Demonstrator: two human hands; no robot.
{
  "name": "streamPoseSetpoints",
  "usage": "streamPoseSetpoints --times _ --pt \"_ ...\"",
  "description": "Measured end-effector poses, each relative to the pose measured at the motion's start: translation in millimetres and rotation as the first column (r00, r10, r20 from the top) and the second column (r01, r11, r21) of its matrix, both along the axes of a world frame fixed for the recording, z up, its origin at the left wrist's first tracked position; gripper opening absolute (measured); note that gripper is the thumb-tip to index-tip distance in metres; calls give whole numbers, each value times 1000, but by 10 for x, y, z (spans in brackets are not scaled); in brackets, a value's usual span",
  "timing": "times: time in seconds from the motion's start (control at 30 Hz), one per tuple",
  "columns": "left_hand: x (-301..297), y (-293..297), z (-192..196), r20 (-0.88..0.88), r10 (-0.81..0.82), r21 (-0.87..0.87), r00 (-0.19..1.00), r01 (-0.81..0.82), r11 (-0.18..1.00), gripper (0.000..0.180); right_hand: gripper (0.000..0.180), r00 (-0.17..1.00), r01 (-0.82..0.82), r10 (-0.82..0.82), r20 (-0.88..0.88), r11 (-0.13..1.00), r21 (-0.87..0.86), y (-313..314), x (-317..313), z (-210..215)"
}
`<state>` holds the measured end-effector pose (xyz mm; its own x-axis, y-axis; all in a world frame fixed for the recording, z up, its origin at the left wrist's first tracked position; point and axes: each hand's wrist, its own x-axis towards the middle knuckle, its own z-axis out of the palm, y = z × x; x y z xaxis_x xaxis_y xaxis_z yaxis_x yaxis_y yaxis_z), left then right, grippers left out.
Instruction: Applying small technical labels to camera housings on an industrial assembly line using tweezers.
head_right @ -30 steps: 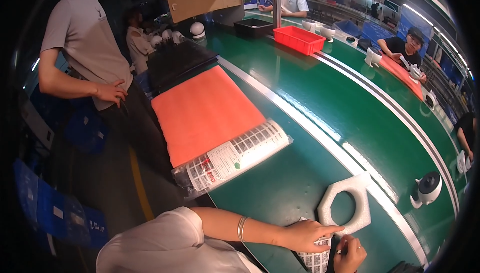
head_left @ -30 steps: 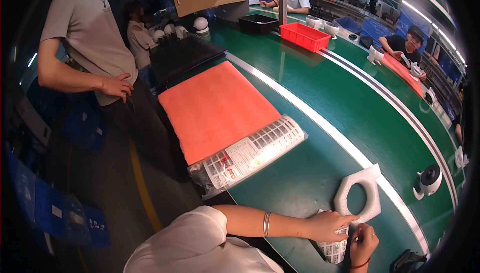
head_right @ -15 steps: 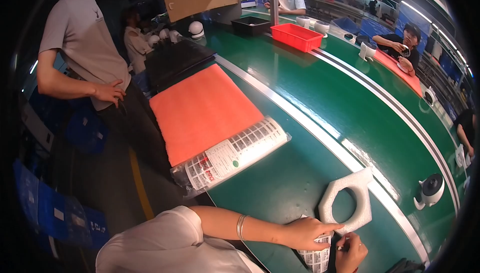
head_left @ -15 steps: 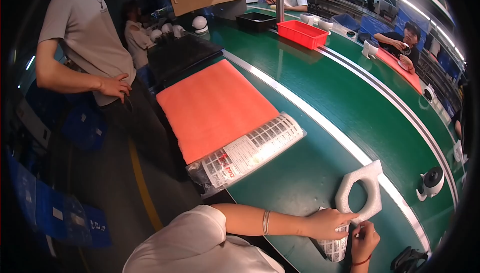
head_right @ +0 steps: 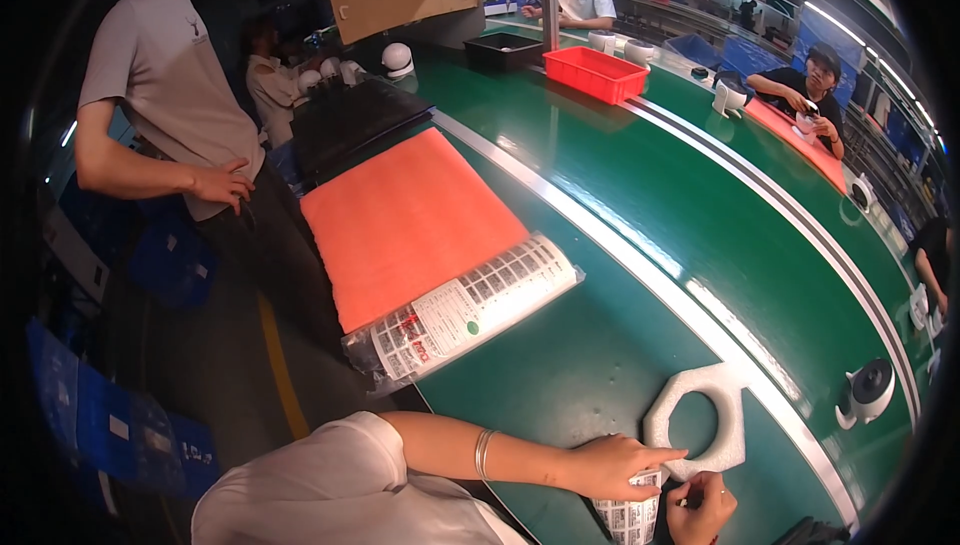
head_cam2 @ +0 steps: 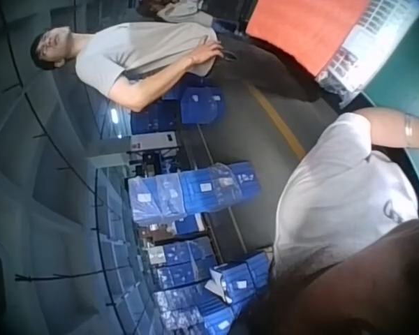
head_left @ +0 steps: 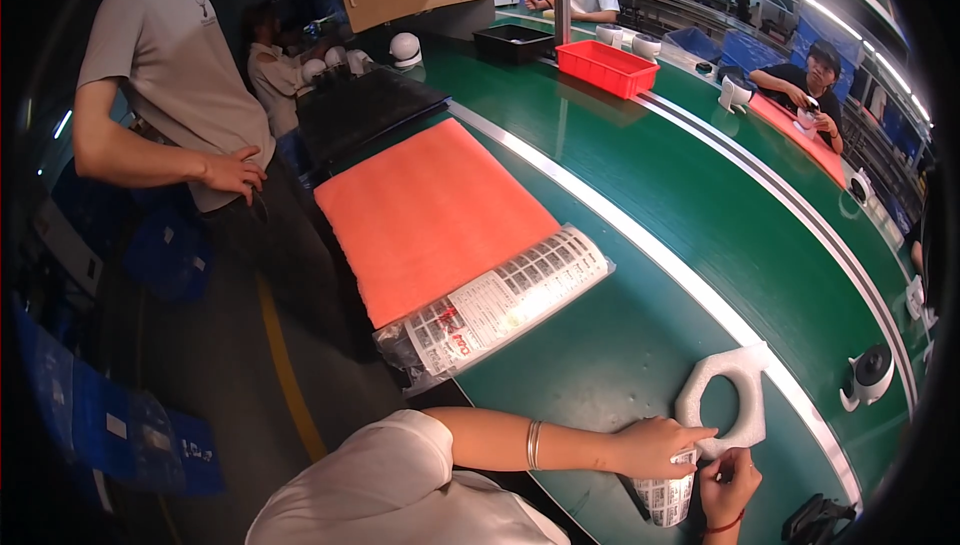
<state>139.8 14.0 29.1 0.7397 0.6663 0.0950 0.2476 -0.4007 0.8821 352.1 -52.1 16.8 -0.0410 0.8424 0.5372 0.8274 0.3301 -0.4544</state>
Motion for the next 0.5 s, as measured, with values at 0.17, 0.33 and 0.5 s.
streamPoseSetpoints --times 0.17,0.33,0.5 --pt "8 19 -59 -20 3 7 1000 -2 1000 69 22 1000 -19 19 -14 999 -33 19 -50 30" --pt "7 55 -86 -40 -3 7 999 3 1000 69 25 999 -38 39 26 998 -41 45 -88 55" --pt "2 64 -80 -29 -3 20 1000 4 1000 68 22 998 -39 42 49 998 -47 62 -84 65"
